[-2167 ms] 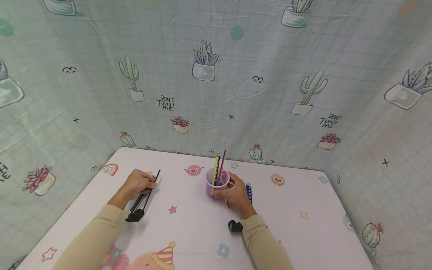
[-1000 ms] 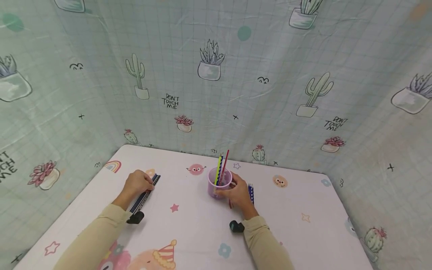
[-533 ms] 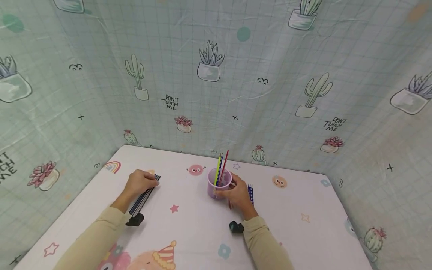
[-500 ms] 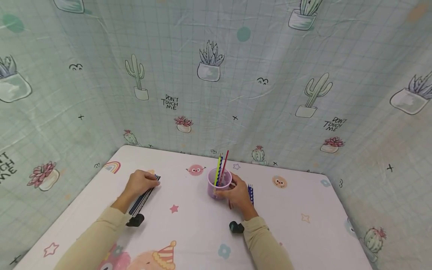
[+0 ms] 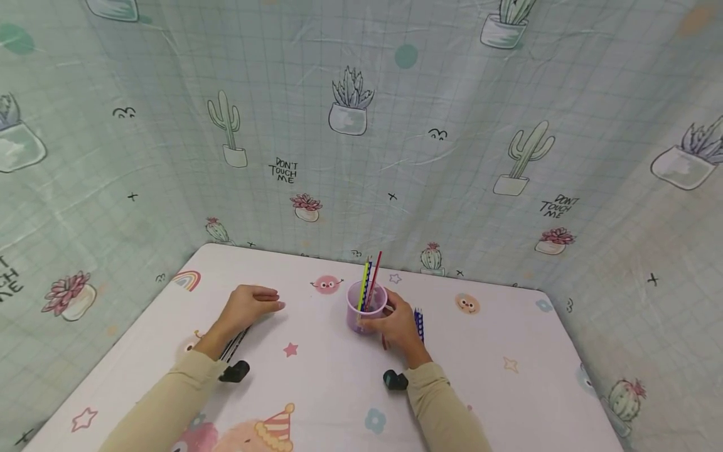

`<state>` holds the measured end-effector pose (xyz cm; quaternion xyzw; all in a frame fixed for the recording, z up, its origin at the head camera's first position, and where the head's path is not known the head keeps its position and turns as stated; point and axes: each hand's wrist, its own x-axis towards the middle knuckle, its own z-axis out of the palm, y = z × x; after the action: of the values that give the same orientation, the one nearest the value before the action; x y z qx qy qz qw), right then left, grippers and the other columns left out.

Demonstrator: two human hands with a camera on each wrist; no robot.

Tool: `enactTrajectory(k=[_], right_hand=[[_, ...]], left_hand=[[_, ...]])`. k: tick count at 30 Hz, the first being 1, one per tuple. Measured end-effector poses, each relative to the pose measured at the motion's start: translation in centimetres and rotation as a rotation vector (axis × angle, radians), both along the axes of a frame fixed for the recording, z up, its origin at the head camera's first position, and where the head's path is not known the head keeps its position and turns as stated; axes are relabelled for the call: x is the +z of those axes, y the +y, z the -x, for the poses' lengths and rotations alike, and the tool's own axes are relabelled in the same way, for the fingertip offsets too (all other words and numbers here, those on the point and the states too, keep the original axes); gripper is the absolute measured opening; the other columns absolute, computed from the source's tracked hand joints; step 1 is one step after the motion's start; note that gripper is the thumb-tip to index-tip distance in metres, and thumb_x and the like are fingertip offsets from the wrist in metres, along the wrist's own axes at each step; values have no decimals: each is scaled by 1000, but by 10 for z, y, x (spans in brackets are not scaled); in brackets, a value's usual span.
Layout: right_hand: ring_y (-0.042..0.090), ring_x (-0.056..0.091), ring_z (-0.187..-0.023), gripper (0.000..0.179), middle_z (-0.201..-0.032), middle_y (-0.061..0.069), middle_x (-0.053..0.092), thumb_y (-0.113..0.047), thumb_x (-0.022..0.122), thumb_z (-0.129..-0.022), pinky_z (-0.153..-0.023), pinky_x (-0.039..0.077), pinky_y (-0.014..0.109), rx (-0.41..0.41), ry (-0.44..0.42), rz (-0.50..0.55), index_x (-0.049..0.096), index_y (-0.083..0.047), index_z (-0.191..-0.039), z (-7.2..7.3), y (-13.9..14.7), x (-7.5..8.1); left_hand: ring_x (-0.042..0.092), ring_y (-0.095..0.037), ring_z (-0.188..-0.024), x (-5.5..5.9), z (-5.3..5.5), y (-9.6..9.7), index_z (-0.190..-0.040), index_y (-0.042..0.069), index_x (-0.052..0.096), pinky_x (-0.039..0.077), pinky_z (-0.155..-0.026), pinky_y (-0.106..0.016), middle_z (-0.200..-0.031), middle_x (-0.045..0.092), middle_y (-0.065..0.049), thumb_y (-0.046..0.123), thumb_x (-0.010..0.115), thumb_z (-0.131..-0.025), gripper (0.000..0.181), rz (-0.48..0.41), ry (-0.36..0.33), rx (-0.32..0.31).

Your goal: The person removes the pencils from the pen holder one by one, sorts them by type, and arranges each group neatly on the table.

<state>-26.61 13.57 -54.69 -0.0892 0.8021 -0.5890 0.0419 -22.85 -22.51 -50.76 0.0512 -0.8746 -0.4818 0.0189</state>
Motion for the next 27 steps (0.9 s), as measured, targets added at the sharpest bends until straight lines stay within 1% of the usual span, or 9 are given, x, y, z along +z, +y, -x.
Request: enactTrajectory(k=[7,14,19,22,27], right_hand=[[39,56,-142,95,-150,13,59,-20,98,-70,-113,50,49,2,0,9,51,-12,-152,0,1,2],[39,57,-141,94,-150,13,59,-19,98,-71,-113,51,49,-4,-12,12,51,-12,-153,-2,0,4],[39,56,-141,94,-150,12,59,-19,98,-71,-113,50,50,-7,-12,15,51,-12,-153,-2,0,4],[39,57,-140,94,-149,12,60,-20,98,-72,-113,51,49,-3,-3,9,51,-13,-153,-2,0,4],[37,59,-138,91,-147,12,62,-17,97,-72,-113,52,49,-1,14,10,52,-12,-152,-3,0,6]], left_hand=[[73,-31,-118,2,4,15,-130,-4,69,64,-93,-36,-127,74,-20,28,86,-87,56,-79,5,-71],[71,-31,-123,3,5,35,-135,-2,66,61,-98,-37,-134,71,-20,29,88,-85,62,-184,4,-108],[70,-30,-126,5,6,48,-139,0,65,60,-101,-38,-137,69,-18,32,88,-85,67,-208,4,-141],[70,-30,-126,6,7,56,-138,0,65,59,-102,-38,-137,70,-17,31,89,-84,67,-223,14,-151],[67,-30,-130,6,9,71,-142,-4,60,58,-104,-39,-140,67,-19,27,89,-84,72,-289,25,-187]])
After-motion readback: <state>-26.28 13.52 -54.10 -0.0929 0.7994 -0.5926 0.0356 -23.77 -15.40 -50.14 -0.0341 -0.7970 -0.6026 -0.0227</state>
